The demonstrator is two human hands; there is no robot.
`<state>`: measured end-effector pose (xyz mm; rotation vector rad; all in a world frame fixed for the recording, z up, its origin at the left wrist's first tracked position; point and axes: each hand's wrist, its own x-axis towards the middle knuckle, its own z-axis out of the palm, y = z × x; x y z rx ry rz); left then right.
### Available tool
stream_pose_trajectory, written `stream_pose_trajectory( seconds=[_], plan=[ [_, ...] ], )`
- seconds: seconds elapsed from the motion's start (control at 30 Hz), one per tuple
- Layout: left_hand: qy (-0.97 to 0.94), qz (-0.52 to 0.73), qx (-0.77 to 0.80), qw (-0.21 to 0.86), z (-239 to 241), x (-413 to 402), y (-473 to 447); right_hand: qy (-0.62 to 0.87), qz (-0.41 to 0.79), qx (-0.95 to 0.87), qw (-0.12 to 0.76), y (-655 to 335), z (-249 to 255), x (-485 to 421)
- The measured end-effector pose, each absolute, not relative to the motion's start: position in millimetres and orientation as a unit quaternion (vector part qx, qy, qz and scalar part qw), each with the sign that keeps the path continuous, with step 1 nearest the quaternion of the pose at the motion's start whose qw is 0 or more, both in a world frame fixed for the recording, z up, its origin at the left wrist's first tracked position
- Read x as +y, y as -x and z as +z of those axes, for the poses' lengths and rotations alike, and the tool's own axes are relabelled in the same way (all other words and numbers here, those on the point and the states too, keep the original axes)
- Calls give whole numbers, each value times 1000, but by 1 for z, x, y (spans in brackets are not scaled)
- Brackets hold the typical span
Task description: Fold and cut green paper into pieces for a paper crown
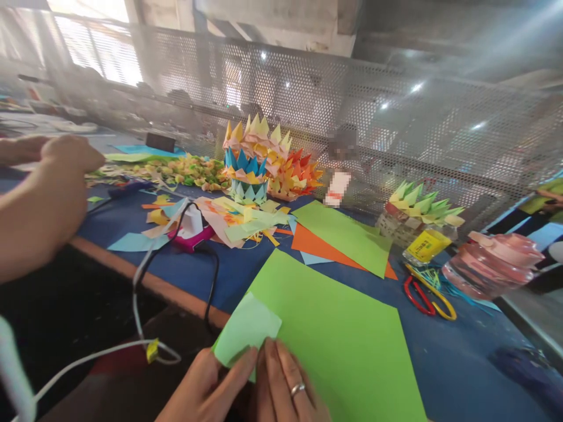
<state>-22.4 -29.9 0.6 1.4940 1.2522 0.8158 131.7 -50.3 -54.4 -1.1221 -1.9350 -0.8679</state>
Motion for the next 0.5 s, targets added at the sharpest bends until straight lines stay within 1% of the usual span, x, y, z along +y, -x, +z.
stream_pose_trajectory(
  seconds=[0.13, 0.2, 0.23, 0.3, 0.33, 0.4, 0.47, 0.5],
  plan=[
    [-655, 352, 475, 471, -4, -22, 25, 425, -311, -734, 429, -118, -45, -48],
    [-658, 353, 479, 461, -8, -19, 32, 432, -279, -740, 434, -128, -30, -50],
    [-661, 351, 481, 456, -8, -17, 36, 429, -278, -758, 405, -140, -19, -53],
    [-673, 348, 481, 442, -6, -12, 47, 464, -271, -789, 299, -171, 7, -58],
    [-687, 342, 474, 433, -2, -9, 52, 478, -279, -789, 268, -188, 21, -60],
    [-711, 339, 465, 404, 11, -3, 58, 546, -283, -734, 288, -220, 48, -61],
    [-760, 334, 426, 359, 26, 3, 58, 604, -239, -685, 329, -244, 72, -57],
    [-791, 334, 397, 324, 33, 6, 56, 626, -195, -667, 354, -252, 82, -54]
  ],
)
